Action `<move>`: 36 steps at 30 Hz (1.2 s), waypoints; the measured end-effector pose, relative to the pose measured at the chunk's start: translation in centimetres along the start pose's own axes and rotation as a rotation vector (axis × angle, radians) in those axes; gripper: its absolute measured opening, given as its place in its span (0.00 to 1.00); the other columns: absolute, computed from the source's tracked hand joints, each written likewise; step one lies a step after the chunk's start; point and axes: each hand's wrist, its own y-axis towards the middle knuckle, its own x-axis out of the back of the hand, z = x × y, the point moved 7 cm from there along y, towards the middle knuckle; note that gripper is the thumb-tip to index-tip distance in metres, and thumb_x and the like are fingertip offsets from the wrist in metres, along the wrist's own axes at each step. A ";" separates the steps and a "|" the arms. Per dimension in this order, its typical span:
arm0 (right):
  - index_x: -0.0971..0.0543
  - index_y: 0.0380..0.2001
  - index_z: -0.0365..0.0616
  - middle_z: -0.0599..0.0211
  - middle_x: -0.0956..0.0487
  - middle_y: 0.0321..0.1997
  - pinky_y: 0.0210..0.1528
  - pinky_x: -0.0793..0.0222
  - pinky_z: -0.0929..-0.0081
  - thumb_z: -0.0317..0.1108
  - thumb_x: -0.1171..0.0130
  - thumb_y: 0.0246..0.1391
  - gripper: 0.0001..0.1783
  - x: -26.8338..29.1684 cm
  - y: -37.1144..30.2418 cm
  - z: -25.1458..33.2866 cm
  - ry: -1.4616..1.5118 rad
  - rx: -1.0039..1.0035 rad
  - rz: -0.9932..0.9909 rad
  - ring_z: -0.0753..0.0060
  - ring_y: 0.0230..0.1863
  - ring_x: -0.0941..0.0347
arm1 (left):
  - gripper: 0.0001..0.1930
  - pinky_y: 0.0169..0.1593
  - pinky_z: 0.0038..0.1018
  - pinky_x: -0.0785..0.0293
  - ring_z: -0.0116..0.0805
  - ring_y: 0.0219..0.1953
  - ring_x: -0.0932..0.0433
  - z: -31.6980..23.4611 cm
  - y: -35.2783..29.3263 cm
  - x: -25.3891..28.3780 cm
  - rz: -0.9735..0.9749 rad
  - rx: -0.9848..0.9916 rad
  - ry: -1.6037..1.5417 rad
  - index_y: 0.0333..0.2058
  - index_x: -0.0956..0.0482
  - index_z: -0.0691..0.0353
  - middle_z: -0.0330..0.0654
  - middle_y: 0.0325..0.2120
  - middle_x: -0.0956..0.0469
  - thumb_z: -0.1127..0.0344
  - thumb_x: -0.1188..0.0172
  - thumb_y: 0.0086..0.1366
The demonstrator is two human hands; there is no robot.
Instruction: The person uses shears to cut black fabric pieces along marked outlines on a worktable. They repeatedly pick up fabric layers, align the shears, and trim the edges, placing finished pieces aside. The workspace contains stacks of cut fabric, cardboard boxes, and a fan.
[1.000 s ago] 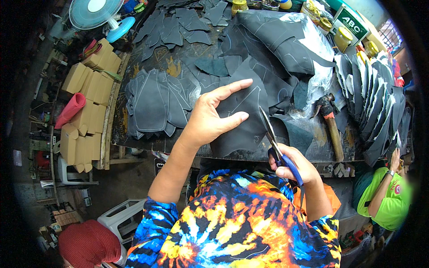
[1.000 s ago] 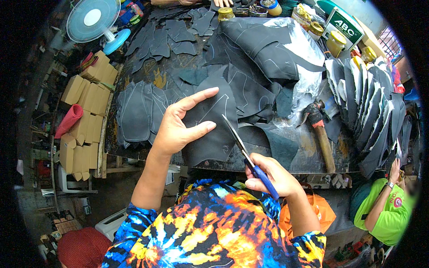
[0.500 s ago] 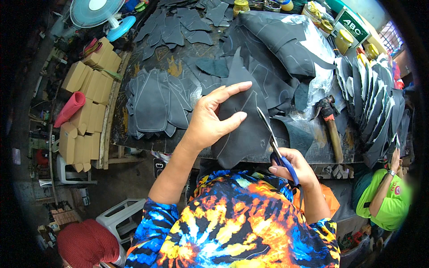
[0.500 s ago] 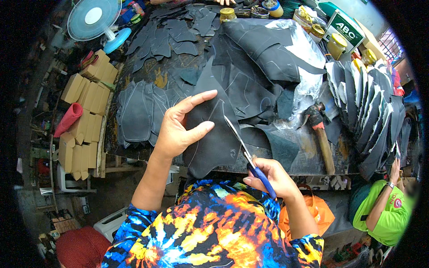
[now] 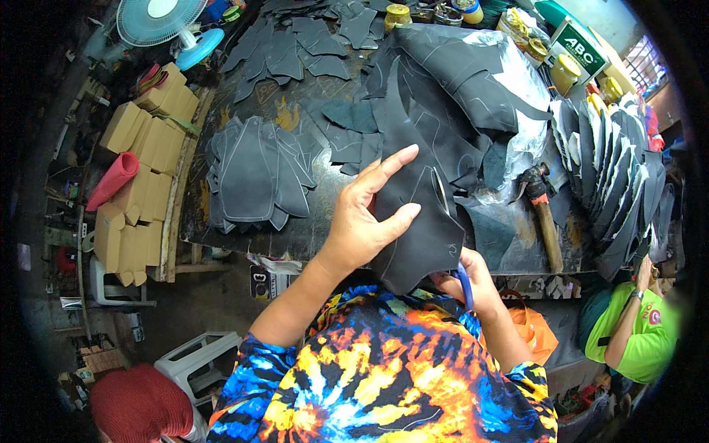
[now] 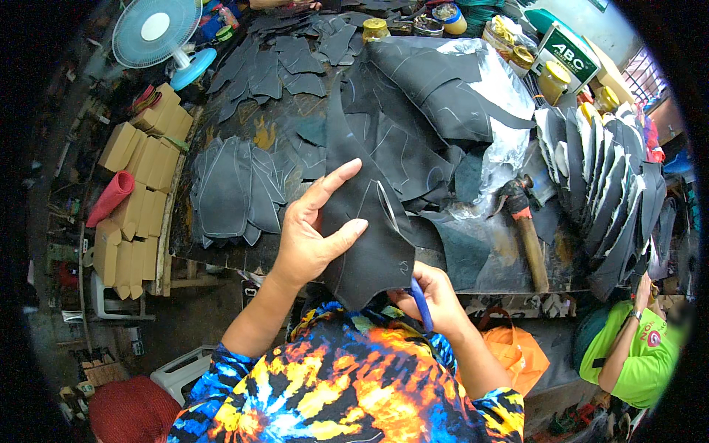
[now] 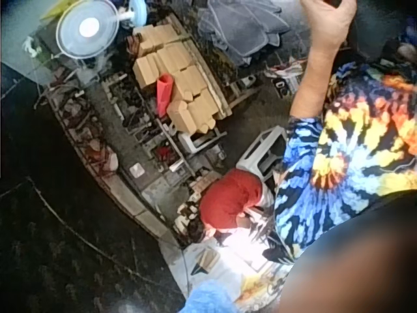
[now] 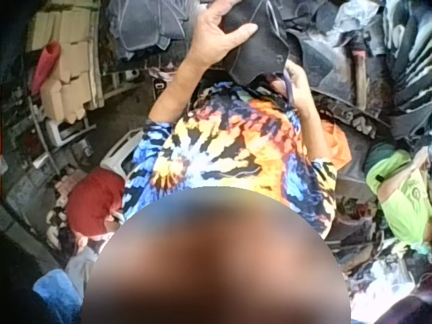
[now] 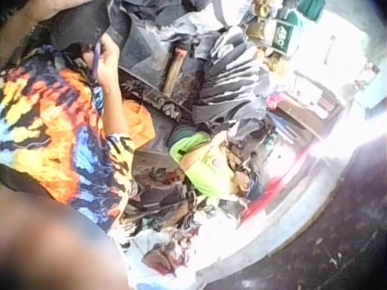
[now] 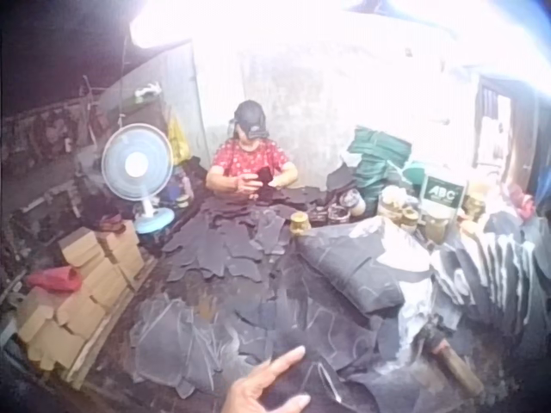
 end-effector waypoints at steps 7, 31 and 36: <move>0.24 0.57 0.35 0.64 0.19 0.56 0.62 0.31 0.71 0.25 0.30 0.51 0.29 0.7 1.1 0.8 -0.185 0.165 0.048 0.75 0.55 0.25 | 0.36 0.67 0.27 0.38 0.30 0.61 0.28 1.0 -1.1 -1.5 -0.009 0.013 -0.005 0.66 0.29 0.67 0.43 0.59 0.24 0.78 0.31 0.57; 0.27 0.33 0.42 0.70 0.29 0.30 0.37 0.35 0.74 0.48 0.29 0.56 0.23 1.5 -0.3 1.6 -0.280 -0.046 0.262 0.78 0.33 0.34 | 0.12 0.51 0.26 0.26 0.29 0.42 0.18 1.2 -0.2 0.6 0.328 0.156 0.015 0.41 0.12 0.62 0.39 0.38 0.13 0.71 0.27 0.57; 0.28 0.31 0.42 0.73 0.31 0.27 0.34 0.36 0.76 0.45 0.27 0.56 0.22 1.3 0.3 1.8 -0.324 -0.084 0.220 0.81 0.32 0.36 | 0.12 0.51 0.27 0.26 0.30 0.43 0.17 0.7 0.2 0.1 0.376 0.151 -0.001 0.40 0.11 0.62 0.40 0.38 0.12 0.70 0.27 0.57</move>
